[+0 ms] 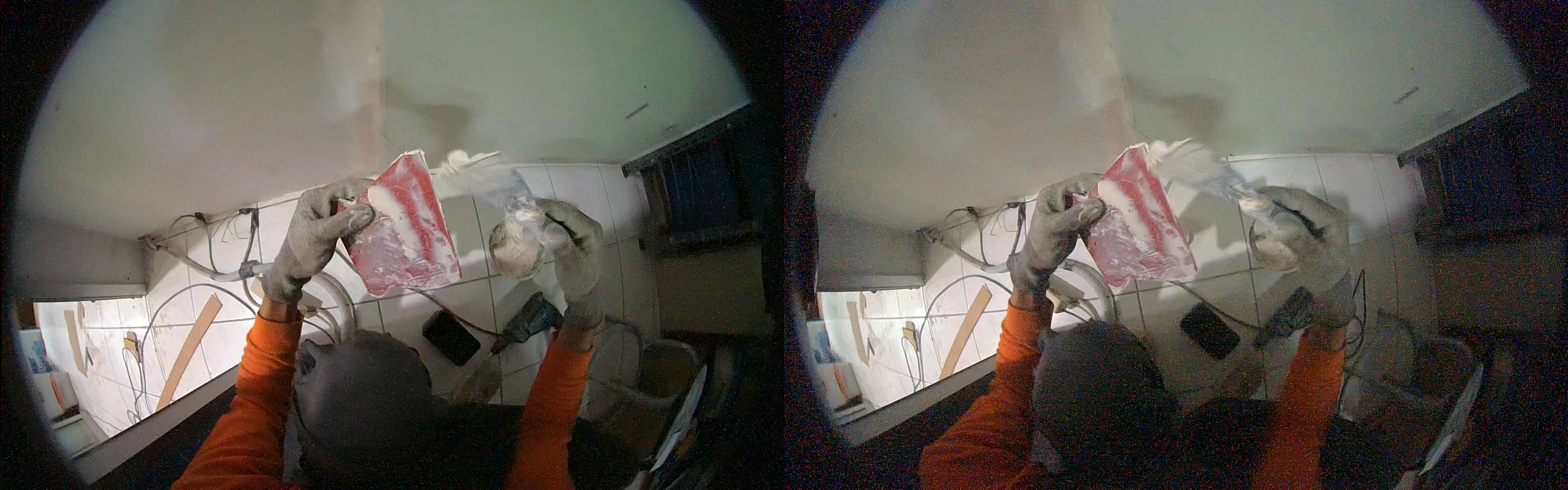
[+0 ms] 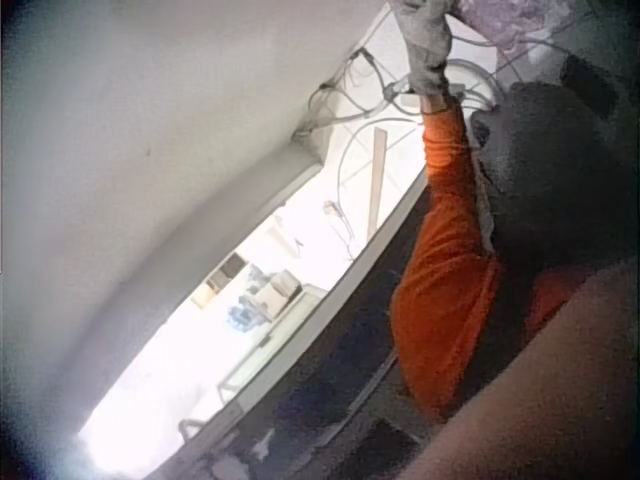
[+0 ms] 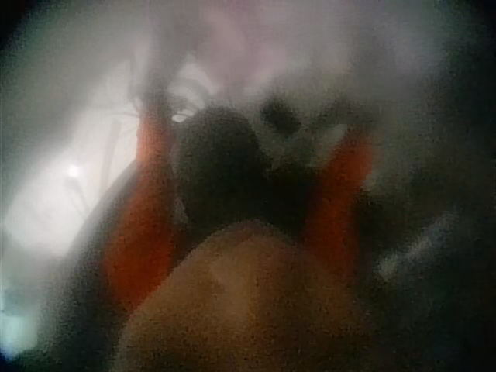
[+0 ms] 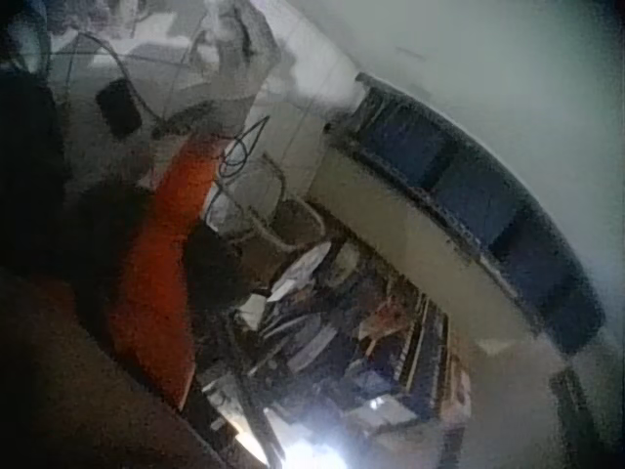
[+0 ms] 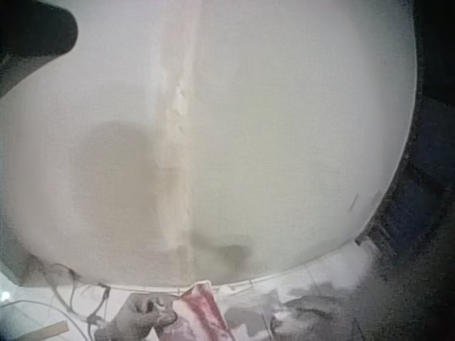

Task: The person applies joint compound along a ceiling joint using a putty knife, places drywall tape along the seam, and spreads additional compound over the tape with the putty knife.

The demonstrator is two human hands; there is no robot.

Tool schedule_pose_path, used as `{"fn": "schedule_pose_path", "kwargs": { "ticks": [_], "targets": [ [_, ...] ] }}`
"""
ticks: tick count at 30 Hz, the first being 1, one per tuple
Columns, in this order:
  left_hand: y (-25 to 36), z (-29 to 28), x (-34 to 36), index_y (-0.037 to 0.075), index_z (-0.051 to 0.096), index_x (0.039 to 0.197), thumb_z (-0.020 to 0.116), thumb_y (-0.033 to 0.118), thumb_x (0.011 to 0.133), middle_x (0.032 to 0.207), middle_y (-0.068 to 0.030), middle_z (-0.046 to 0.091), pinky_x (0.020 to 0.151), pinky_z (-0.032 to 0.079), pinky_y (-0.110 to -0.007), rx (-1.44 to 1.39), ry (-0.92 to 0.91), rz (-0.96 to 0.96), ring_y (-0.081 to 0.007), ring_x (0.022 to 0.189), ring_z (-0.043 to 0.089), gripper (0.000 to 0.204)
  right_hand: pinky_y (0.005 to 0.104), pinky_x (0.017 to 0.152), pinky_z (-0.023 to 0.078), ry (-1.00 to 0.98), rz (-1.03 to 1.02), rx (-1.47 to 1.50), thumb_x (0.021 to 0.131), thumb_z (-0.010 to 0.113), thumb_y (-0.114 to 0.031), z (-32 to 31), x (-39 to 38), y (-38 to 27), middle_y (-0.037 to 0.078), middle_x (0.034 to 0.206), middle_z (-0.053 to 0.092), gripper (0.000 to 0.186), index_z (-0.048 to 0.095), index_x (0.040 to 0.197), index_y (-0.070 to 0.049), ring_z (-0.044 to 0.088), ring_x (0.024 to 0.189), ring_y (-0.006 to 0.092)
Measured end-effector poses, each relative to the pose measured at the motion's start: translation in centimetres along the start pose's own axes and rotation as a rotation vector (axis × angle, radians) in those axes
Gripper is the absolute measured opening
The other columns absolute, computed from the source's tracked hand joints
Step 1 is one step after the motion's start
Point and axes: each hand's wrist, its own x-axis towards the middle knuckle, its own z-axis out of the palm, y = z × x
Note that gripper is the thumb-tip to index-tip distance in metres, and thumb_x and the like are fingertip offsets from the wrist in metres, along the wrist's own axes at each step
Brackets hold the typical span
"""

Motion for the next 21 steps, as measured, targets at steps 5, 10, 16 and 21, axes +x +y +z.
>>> {"fn": "schedule_pose_path", "kwargs": {
  "ticks": [5, 10, 16, 21],
  "targets": [
    [-2.5, -0.4, 2.3, -0.001, 0.069, 0.12, 0.072, 0.013, 0.091, 0.107, -0.0048, 0.073, 0.089, 0.053, -0.027, -0.024, -0.217, -0.001, -0.0113, 0.096, 0.067, 0.032, 0.0343, 0.08, 0.057, -0.384, -0.003, -0.218, 0.098, 0.063, -0.04, -4.0, 0.7, 6.6, 0.014, 0.099, 0.07, 0.052, 0.067, 0.121, 0.006, 0.069, 0.091, 0.0227],
    [-3.4, 1.4, 3.8, -0.003, 0.069, 0.123, 0.072, 0.013, 0.091, 0.114, -0.0082, 0.072, 0.095, 0.052, -0.03, -0.094, -0.357, -0.072, -0.0149, 0.105, 0.066, 0.036, 0.0312, 0.071, 0.054, -0.551, 0.38, 0.104, 0.092, 0.067, -0.036, -3.8, 1.5, 8.9, 0.005, 0.094, 0.071, 0.042, 0.072, 0.106, 0.003, 0.066, 0.078, 0.0156],
    [-5.7, 1.3, 4.9, -0.005, 0.069, 0.123, 0.072, 0.009, 0.09, 0.112, -0.0091, 0.072, 0.094, 0.052, -0.03, -0.138, -0.472, -0.13, -0.015, 0.101, 0.067, 0.036, 0.0309, 0.081, 0.055, -0.465, 0.235, -0.147, 0.095, 0.067, -0.037, -4.7, 1.1, 8.0, 0.006, 0.099, 0.073, 0.04, 0.074, 0.109, 0.0, 0.067, 0.09, 0.014],
    [-8.9, 0.4, 5.3, -0.004, 0.068, 0.124, 0.071, 0.008, 0.091, 0.109, -0.007, 0.072, 0.093, 0.052, -0.028, -0.114, -0.483, -0.158, -0.0126, 0.1, 0.066, 0.035, 0.0323, 0.086, 0.055, -0.588, 0.497, -0.07, 0.093, 0.071, -0.034, -5.4, 0.9, 9.1, 0.01, 0.106, 0.071, 0.039, 0.074, 0.114, -0.001, 0.067, 0.095, 0.0168]
  ]
}}
